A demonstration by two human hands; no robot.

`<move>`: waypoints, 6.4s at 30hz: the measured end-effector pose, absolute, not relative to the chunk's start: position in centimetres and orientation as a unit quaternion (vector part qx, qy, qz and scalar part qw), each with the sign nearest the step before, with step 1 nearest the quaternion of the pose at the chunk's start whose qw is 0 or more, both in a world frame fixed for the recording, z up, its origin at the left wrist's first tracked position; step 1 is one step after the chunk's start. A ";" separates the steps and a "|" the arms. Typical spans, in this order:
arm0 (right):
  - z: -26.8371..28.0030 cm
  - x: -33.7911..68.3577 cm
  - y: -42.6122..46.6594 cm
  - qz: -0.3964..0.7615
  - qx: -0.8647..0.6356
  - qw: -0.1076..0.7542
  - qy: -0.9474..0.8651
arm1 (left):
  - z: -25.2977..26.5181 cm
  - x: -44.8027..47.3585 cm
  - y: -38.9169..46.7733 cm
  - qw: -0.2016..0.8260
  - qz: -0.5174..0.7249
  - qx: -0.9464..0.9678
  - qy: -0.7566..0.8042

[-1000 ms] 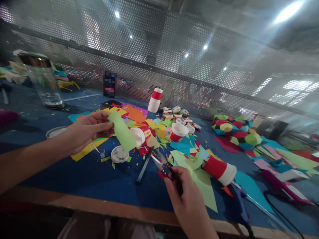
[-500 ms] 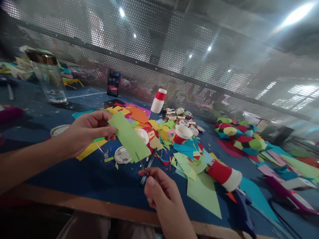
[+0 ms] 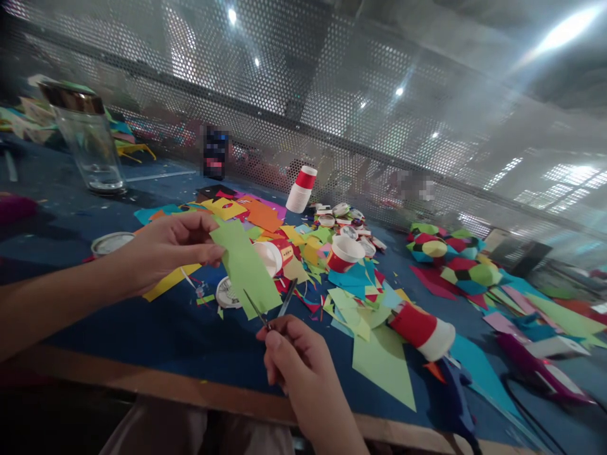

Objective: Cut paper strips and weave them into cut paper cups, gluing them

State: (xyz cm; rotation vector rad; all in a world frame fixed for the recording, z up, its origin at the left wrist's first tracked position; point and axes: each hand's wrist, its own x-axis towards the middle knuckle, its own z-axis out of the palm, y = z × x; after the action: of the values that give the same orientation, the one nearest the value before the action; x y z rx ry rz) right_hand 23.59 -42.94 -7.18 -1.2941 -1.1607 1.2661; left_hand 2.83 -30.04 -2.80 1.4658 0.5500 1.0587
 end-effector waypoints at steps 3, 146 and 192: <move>-7.4 23.6 -43.0 0.510 -0.529 0.479 -0.480 | -2.7 2.8 -30.2 0.586 0.454 0.628 0.237; -6.8 19.2 -41.4 0.544 -0.463 0.611 -0.341 | -3.2 2.9 -32.5 0.650 0.165 0.713 0.207; -6.2 20.8 -40.5 0.370 -0.478 0.753 -0.259 | -4.7 3.5 -30.9 0.545 0.257 0.739 0.300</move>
State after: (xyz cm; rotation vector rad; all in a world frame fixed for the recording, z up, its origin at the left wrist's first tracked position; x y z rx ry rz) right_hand 20.80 -40.54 -6.24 -1.0435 -0.5658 0.8072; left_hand 3.48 -30.90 -4.69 1.7535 0.7124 0.6107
